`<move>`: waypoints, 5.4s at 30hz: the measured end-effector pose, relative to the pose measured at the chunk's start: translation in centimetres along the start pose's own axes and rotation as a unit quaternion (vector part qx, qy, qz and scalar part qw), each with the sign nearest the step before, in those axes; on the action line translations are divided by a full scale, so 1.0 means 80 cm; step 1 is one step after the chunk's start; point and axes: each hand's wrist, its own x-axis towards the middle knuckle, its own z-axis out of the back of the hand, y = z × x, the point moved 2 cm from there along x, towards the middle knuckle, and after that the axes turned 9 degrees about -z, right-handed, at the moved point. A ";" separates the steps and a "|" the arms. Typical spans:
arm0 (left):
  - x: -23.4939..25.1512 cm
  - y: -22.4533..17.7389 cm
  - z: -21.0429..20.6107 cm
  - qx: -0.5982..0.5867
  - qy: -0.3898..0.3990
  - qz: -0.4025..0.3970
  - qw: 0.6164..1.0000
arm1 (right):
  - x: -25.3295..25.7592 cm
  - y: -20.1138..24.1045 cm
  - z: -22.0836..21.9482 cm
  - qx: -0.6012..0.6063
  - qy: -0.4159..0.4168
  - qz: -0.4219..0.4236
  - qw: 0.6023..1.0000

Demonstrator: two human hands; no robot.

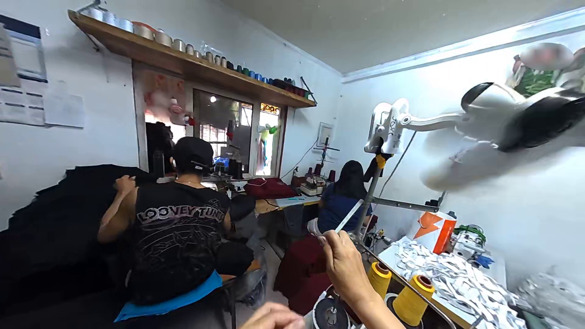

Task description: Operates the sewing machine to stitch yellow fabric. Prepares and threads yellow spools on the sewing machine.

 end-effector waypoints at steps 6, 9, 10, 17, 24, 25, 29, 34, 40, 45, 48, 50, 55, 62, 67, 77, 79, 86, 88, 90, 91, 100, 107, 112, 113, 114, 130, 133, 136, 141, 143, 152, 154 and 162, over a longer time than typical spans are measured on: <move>0.063 -0.001 -0.020 0.027 -0.035 -0.037 0.998 | -0.021 -0.024 0.027 -0.019 -0.047 0.045 0.998; 0.078 0.008 -0.035 0.038 -0.043 -0.062 0.996 | -0.034 -0.036 0.042 -0.027 -0.090 0.013 0.995; 0.083 0.011 -0.040 0.042 -0.045 -0.072 0.995 | -0.039 -0.039 0.048 -0.026 -0.098 -0.005 0.995; 0.108 0.018 -0.088 0.055 -0.016 -0.137 0.989 | -0.060 -0.072 0.087 0.082 -0.039 -0.018 0.996; 0.123 0.023 -0.141 0.161 -0.003 -0.277 0.947 | -0.066 -0.109 0.111 0.155 0.000 0.001 0.988; 0.124 0.023 -0.146 0.181 -0.002 -0.295 0.938 | -0.066 -0.111 0.111 0.162 0.000 0.006 0.987; 0.123 0.023 -0.154 0.223 0.002 -0.333 0.916 | -0.067 -0.120 0.115 0.116 -0.010 0.044 0.992; 0.124 0.022 -0.154 0.235 -0.003 -0.337 0.912 | -0.063 -0.117 0.132 0.079 0.000 0.041 0.996; 0.126 0.023 -0.162 0.223 0.014 -0.336 0.915 | -0.064 -0.118 0.131 0.069 -0.005 0.037 0.997; 0.127 0.027 -0.164 0.221 0.017 -0.333 0.916 | -0.065 -0.122 0.129 0.076 0.004 0.031 0.997; 0.129 0.029 -0.168 0.224 0.021 -0.334 0.915 | -0.065 -0.125 0.129 0.084 0.008 0.030 0.996; 0.130 0.031 -0.171 0.229 0.024 -0.335 0.914 | -0.066 -0.127 0.128 0.088 0.008 0.030 0.996; 0.131 0.036 -0.177 0.238 0.027 -0.341 0.909 | -0.068 -0.132 0.125 0.096 0.010 0.028 0.995; 0.128 0.042 -0.172 0.239 0.027 -0.336 0.911 | -0.070 -0.137 0.121 0.120 0.018 0.025 0.992; 0.129 0.043 -0.172 0.237 0.023 -0.333 0.912 | -0.070 -0.138 0.118 0.130 0.020 0.032 0.991; 0.131 0.042 -0.176 0.231 0.024 -0.353 0.906 | -0.072 -0.138 0.113 0.142 0.017 0.027 0.989; 0.132 0.041 -0.174 0.229 0.023 -0.354 0.907 | -0.072 -0.138 0.113 0.144 0.014 0.025 0.989; 0.130 0.041 -0.170 0.224 0.017 -0.349 0.910 | -0.074 -0.141 0.111 0.153 0.019 0.024 0.988; 0.131 0.042 -0.171 0.222 0.018 -0.351 0.910 | -0.075 -0.140 0.111 0.155 0.019 0.020 0.987; 0.130 0.043 -0.172 0.220 0.021 -0.351 0.910 | -0.075 -0.140 0.110 0.157 0.021 0.020 0.987; 0.130 0.043 -0.173 0.220 0.023 -0.351 0.910 | -0.075 -0.140 0.110 0.158 0.021 0.020 0.987; 0.130 0.045 -0.176 0.221 0.038 -0.357 0.907 | -0.078 -0.135 0.106 0.168 0.008 -0.001 0.986; 0.135 0.047 -0.176 0.236 0.047 -0.364 0.900 | -0.072 -0.127 0.114 0.207 0.034 -0.024 0.977; 0.141 0.048 -0.178 0.246 0.056 -0.362 0.897 | -0.066 -0.106 0.116 0.259 0.005 -0.094 0.961; 0.142 0.048 -0.179 0.246 0.061 -0.361 0.898 | -0.065 -0.104 0.117 0.279 0.006 -0.108 0.954; 0.142 0.047 -0.179 0.245 0.066 -0.359 0.898 | -0.065 -0.104 0.117 0.299 0.012 -0.117 0.947; 0.146 0.042 -0.176 0.213 0.106 -0.315 0.919 | -0.076 -0.111 0.105 0.407 -0.002 -0.142 0.903; 0.145 0.040 -0.177 0.209 0.110 -0.310 0.921 | -0.075 -0.109 0.109 0.390 -0.001 -0.132 0.911; 0.145 0.039 -0.178 0.206 0.108 -0.307 0.923 | -0.074 -0.109 0.112 0.369 -0.005 -0.118 0.922; 0.143 0.036 -0.179 0.205 0.107 -0.301 0.925 | -0.069 -0.110 0.110 0.311 -0.039 -0.093 0.945; 0.142 0.035 -0.179 0.207 0.107 -0.299 0.925 | -0.068 -0.109 0.107 0.286 -0.052 -0.083 0.953; 0.140 0.022 -0.166 0.192 0.064 -0.236 0.951 | -0.082 -0.099 0.132 0.353 -0.075 -0.174 0.916; 0.142 0.016 -0.175 0.182 0.055 -0.254 0.948 | -0.089 -0.103 0.141 0.415 -0.080 -0.198 0.885; 0.154 0.022 -0.199 0.257 0.013 -0.224 0.940 | -0.091 -0.101 0.176 0.577 -0.050 -0.136 0.803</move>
